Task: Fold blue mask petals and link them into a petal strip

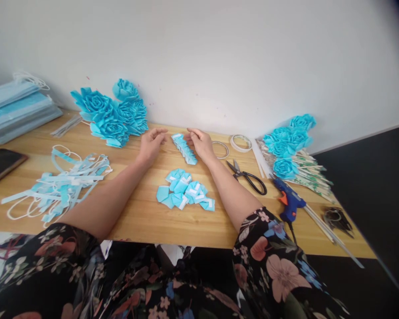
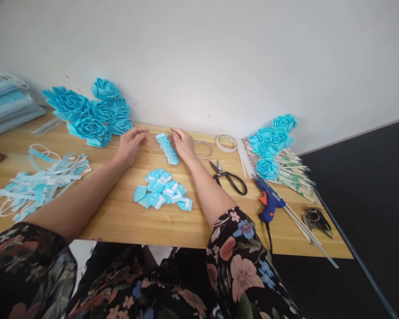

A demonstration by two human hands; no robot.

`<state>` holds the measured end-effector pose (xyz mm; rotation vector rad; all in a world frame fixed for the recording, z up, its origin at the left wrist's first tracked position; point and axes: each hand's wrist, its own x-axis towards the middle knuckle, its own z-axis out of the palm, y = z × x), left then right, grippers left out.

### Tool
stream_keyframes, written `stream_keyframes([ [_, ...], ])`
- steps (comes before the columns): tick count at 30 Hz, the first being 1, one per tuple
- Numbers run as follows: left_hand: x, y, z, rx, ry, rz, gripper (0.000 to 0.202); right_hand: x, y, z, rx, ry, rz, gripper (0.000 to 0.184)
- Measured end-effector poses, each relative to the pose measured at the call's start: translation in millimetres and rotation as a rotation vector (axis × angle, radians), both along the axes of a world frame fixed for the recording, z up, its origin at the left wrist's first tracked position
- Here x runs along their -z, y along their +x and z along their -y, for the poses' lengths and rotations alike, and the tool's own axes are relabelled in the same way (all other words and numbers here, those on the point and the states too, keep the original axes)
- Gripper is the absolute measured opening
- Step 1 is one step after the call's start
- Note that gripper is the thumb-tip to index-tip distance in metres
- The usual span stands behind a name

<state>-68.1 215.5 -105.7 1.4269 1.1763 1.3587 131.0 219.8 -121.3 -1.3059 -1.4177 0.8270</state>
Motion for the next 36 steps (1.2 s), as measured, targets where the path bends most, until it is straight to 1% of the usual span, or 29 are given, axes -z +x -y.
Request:
stream_keyframes([
  [3, -1.1, 0, 3, 0.025, 0.043, -0.055, 0.024, -2.0, 1, 0, 0.053, 0.067, 0.067, 0.031],
  [6, -5.5, 3, 13, 0.143, 0.150, -0.221, 0.027, -12.0, -3, 5, 0.088, 0.121, 0.105, 0.030],
  [9, -9.6, 6, 26, 0.343, 0.272, -0.385, 0.031, -32.3, -11, 13, 0.064, 0.190, 0.089, 0.032],
  [11, -10.4, 9, 32, 0.433, 0.318, -0.485, 0.033, -51.4, -18, 19, -0.009, 0.228, 0.096, 0.032],
  [13, -9.5, 9, 34, 0.458, 0.343, -0.564, 0.035, -73.1, -22, 25, -0.089, 0.261, 0.124, 0.032],
  [16, -7.2, 7, 33, 0.451, 0.370, -0.618, 0.035, -102.7, -20, 38, -0.132, 0.307, 0.164, 0.034],
  [18, -6.2, 4, 30, 0.436, 0.363, -0.606, 0.034, -114.7, -14, 53, -0.130, 0.318, 0.184, 0.035],
  [19, -5.9, 3, 29, 0.416, 0.352, -0.584, 0.033, -117.4, -11, 63, -0.124, 0.317, 0.190, 0.035],
  [21, -5.6, 0, 27, 0.358, 0.325, -0.527, 0.033, -116.2, -2, 86, -0.107, 0.303, 0.194, 0.034],
  [23, -5.4, -2, 25, 0.310, 0.305, -0.481, 0.033, -108.1, 6, 112, -0.079, 0.273, 0.189, 0.033],
  [27, -7.2, 0, 24, 0.289, 0.278, -0.401, 0.024, -82.8, 22, 165, -0.009, 0.167, 0.206, 0.032],
  [30, -11.9, 3, 28, 0.273, 0.269, -0.363, 0.021, -62.6, 29, 200, 0.070, 0.091, 0.328, 0.031],
  [33, -17.9, 8, 35, 0.279, 0.305, -0.340, 0.024, -45.0, 29, 229, 0.115, 0.060, 0.425, 0.031],
  [36, -23.2, 12, 44, 0.336, 0.379, -0.350, 0.029, -33.9, 25, 250, 0.150, 0.077, 0.470, 0.028],
])
